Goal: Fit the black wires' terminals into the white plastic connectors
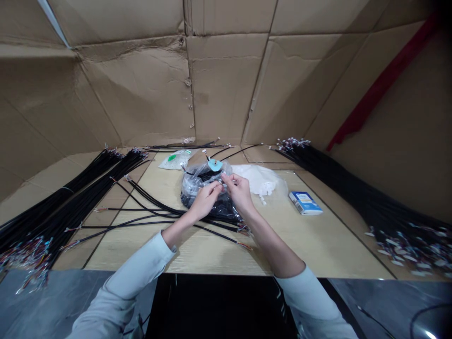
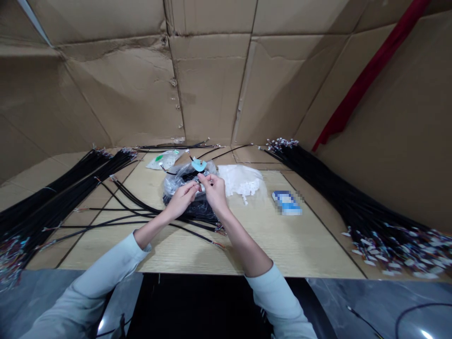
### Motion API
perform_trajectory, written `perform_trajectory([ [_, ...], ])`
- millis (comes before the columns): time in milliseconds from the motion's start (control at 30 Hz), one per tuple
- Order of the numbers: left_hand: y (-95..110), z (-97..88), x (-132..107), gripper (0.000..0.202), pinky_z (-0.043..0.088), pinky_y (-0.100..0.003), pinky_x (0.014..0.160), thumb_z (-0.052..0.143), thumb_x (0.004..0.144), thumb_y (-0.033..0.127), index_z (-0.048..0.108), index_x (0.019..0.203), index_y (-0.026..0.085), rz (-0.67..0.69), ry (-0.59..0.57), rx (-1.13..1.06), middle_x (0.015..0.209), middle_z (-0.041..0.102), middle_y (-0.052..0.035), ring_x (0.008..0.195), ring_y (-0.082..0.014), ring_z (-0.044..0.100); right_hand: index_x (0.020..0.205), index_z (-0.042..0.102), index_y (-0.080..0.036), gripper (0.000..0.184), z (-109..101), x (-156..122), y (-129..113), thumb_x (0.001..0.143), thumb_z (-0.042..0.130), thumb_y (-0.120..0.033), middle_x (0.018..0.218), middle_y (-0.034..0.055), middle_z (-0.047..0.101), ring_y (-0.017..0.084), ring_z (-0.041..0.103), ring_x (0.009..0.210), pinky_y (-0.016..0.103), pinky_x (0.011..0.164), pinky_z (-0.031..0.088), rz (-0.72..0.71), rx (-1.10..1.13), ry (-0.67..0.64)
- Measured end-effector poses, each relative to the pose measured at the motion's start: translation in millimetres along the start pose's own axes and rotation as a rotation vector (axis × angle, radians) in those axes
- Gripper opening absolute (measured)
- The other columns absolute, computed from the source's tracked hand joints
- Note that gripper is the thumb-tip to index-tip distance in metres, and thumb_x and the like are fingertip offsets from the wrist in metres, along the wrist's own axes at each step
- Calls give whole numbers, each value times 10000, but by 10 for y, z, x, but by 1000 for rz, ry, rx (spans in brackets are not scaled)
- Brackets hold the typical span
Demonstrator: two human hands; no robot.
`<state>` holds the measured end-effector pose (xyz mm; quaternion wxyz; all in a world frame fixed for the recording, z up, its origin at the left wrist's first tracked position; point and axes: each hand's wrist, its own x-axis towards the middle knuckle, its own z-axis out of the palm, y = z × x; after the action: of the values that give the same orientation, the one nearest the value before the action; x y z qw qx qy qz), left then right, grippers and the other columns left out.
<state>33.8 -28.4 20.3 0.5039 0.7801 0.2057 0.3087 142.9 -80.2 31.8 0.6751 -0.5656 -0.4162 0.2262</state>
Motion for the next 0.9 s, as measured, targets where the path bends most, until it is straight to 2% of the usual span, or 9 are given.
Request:
perform_trajectory([
  [233,20,-25,2,279,277,-218,535,340,872,352,477,733,154,0,-16,92,526,377,37,509,-90,360,569,485,-151,407,12,-14,-16,679,617,-520,464,-25,433,77,360,438,220,470,277,6,-11,16],
  [467,-58,-36,36,258,253,-213,484,330,863,347,474,762,159,-38,-69,25,496,352,46,452,-82,321,560,500,-146,400,-1,9,-16,668,632,-507,493,4,516,104,456,475,234,510,351,-21,-33,-48],
  [667,-91,-41,59,255,231,-204,460,348,845,357,464,735,158,-62,-99,-81,484,327,53,422,-69,282,579,503,-145,380,-50,42,-21,691,612,-490,505,4,524,111,469,491,238,521,353,-50,-100,-114],
  [900,-56,-69,49,286,210,-194,437,379,839,397,463,716,152,-68,-74,-96,498,322,53,423,-60,260,568,534,-130,369,-139,98,-8,699,598,-469,499,-12,475,84,365,483,231,501,281,-102,-265,-146],
])
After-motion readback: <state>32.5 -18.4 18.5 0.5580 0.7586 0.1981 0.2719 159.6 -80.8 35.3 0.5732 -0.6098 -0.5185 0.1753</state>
